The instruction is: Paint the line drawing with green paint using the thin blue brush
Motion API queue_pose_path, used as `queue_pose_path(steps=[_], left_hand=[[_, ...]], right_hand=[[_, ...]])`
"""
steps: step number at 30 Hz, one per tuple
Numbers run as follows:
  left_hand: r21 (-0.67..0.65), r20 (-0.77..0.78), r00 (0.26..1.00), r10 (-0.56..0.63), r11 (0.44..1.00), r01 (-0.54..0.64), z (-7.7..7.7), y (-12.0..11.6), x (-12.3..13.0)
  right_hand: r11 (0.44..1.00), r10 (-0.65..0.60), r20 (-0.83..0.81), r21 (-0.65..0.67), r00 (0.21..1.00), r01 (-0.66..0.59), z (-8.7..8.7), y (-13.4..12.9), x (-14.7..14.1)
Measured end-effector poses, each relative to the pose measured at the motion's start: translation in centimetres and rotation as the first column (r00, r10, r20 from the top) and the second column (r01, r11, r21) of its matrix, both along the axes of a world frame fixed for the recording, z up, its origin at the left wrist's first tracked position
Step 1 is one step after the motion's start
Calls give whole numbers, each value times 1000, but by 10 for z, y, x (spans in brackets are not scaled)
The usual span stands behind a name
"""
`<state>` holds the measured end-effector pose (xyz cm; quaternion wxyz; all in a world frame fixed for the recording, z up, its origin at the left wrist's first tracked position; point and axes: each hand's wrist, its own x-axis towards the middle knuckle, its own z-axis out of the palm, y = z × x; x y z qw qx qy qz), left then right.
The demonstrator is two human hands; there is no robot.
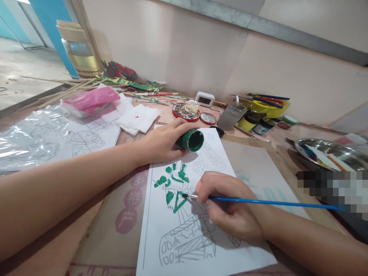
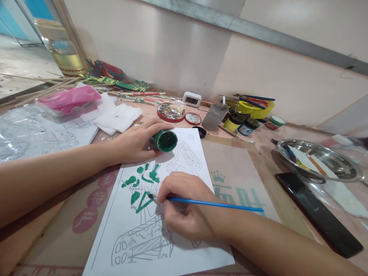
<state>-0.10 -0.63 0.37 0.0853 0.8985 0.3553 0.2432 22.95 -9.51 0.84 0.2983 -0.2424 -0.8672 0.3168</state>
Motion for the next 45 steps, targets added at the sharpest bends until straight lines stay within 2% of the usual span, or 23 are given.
queue_pose_path(steps=[45], left_hand=[[-27, 7, 1000, 8, 1000, -7, 0, 1, 0]], right_hand=[[1000, 15, -48, 24, 999, -13, -1, 0, 0]])
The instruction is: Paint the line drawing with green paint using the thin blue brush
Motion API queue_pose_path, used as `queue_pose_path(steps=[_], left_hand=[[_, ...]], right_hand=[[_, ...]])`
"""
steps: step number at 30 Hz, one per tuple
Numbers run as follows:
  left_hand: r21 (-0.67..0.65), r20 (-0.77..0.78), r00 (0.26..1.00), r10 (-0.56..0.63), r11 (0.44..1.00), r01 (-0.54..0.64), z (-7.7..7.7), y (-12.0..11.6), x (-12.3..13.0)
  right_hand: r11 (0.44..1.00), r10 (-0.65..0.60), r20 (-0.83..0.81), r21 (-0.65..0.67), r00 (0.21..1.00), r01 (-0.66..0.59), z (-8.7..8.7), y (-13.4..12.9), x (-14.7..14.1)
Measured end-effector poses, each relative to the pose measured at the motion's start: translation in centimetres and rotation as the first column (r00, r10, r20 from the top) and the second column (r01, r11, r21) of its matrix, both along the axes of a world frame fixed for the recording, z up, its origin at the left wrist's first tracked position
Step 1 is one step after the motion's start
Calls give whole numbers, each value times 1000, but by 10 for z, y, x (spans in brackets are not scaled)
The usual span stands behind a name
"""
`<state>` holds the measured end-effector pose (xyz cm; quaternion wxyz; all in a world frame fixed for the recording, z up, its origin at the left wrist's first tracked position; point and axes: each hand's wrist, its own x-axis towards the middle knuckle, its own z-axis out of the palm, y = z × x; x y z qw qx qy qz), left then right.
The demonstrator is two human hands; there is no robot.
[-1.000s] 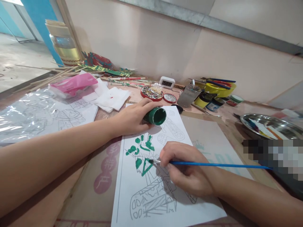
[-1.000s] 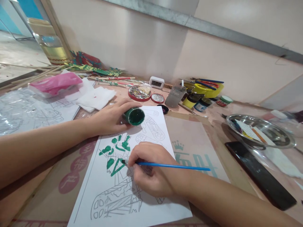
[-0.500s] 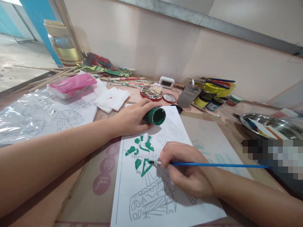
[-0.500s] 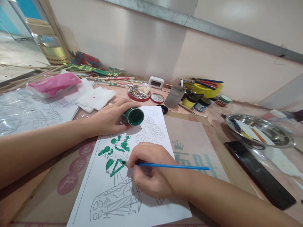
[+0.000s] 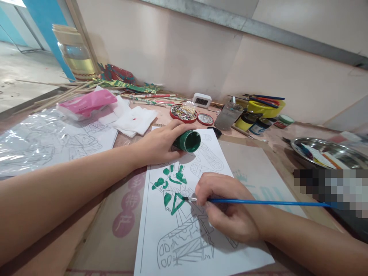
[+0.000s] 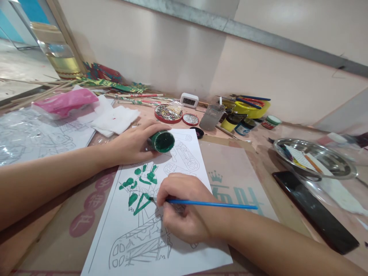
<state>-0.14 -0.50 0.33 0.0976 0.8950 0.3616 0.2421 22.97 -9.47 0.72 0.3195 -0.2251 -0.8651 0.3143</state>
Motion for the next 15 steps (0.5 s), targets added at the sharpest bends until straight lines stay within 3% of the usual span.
queue_pose_path(steps=[15], left_hand=[[-4, -5, 1000, 15, 1000, -15, 2, -2, 0]], right_hand=[[1000, -15, -6, 6, 1000, 15, -4, 2, -1]])
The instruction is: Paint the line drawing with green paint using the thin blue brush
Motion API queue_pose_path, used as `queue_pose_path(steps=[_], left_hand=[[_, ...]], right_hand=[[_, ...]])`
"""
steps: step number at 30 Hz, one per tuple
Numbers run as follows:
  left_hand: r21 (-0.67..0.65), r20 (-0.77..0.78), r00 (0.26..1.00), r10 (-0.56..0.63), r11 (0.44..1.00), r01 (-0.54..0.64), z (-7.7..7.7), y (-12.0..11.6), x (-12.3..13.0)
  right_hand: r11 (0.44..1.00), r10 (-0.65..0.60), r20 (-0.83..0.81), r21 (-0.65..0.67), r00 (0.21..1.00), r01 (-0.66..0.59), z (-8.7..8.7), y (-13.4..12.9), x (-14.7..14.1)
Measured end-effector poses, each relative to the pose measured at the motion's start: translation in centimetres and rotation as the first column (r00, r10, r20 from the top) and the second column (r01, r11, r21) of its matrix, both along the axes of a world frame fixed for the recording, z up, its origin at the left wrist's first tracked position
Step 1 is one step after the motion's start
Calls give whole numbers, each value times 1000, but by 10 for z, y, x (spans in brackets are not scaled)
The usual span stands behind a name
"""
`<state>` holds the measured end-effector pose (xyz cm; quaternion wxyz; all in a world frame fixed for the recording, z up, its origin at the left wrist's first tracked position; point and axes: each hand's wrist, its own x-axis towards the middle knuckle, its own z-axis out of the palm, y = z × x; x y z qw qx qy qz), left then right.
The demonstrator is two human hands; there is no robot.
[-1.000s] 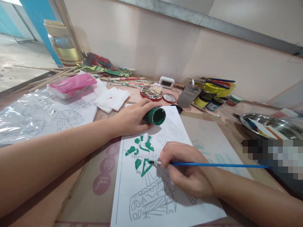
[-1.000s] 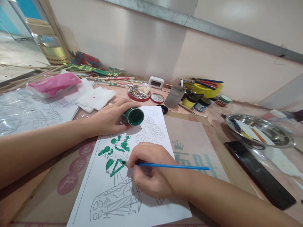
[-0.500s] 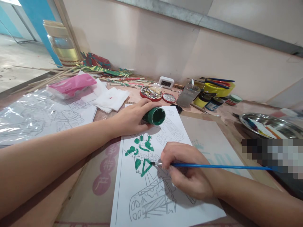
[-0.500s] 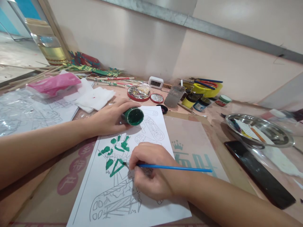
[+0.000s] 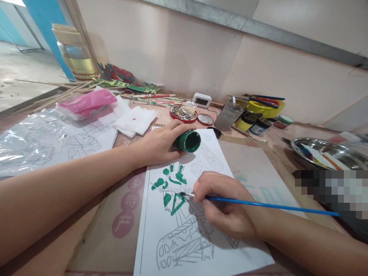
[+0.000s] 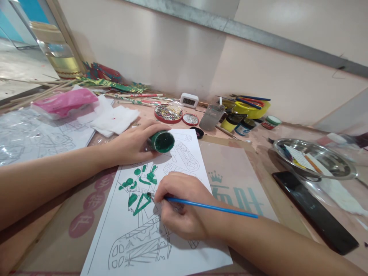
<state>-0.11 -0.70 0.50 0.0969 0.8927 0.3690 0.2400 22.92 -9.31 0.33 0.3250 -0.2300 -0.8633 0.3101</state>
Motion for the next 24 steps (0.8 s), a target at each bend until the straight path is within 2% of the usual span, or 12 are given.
queue_pose_path(steps=[8, 17, 24], left_hand=[[5, 7, 1000, 3, 1000, -3, 0, 0, 1], [2, 15, 1000, -3, 1000, 3, -1, 0, 0], [5, 13, 1000, -7, 1000, 7, -2, 1, 0]], right_hand=[[1000, -1, 24, 14, 1000, 1, -4, 0, 0], [1000, 9, 20, 4, 1000, -9, 3, 0, 0], [1000, -3, 22, 17, 1000, 3, -2, 0, -1]])
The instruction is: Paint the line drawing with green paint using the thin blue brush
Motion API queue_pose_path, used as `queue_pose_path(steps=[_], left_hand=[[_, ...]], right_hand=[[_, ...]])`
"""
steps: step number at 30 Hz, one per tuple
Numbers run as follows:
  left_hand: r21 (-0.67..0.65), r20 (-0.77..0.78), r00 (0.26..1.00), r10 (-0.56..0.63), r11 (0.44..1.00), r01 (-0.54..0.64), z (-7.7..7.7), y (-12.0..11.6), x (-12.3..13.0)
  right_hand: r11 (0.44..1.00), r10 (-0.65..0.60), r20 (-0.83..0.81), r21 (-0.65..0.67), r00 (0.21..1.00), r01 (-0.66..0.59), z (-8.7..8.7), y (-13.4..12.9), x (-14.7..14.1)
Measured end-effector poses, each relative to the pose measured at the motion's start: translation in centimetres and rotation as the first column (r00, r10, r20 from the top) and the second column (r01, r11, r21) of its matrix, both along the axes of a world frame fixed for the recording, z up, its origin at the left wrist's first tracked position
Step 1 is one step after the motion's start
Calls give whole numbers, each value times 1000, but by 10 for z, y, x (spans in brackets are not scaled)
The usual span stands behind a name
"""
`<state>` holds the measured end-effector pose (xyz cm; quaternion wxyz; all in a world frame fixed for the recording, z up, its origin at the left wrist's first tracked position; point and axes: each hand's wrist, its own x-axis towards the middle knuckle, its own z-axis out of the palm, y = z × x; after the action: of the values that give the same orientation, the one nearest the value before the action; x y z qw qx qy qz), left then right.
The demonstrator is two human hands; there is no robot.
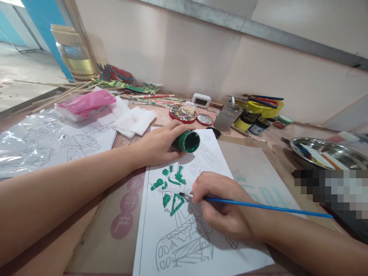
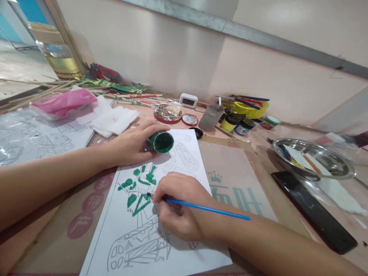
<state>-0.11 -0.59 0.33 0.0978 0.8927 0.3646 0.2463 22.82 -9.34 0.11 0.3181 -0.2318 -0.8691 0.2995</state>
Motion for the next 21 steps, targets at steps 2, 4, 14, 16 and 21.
queue_pose_path(steps=[2, 4, 14, 16, 21], left_hand=[[9, 3, 1000, -6, 1000, 6, 0, 0, 0], [12, 2, 1000, -8, 1000, 8, 0, 0, 0], [2, -12, 1000, 7, 1000, -7, 3, -2, 1], [10, -15, 1000, 11, 1000, -11, 2, -1, 0], [12, -27, 999, 16, 1000, -15, 2, -1, 0]], right_hand=[[1000, 10, 9, 0, 1000, -10, 1, 0, 0], [1000, 19, 8, -3, 1000, -19, 2, -1, 1], [1000, 17, 5, -1, 1000, -17, -2, 1, 0], [1000, 20, 7, -1, 1000, -20, -1, 1, 1], [1000, 14, 3, -14, 1000, -14, 3, 0, 1]])
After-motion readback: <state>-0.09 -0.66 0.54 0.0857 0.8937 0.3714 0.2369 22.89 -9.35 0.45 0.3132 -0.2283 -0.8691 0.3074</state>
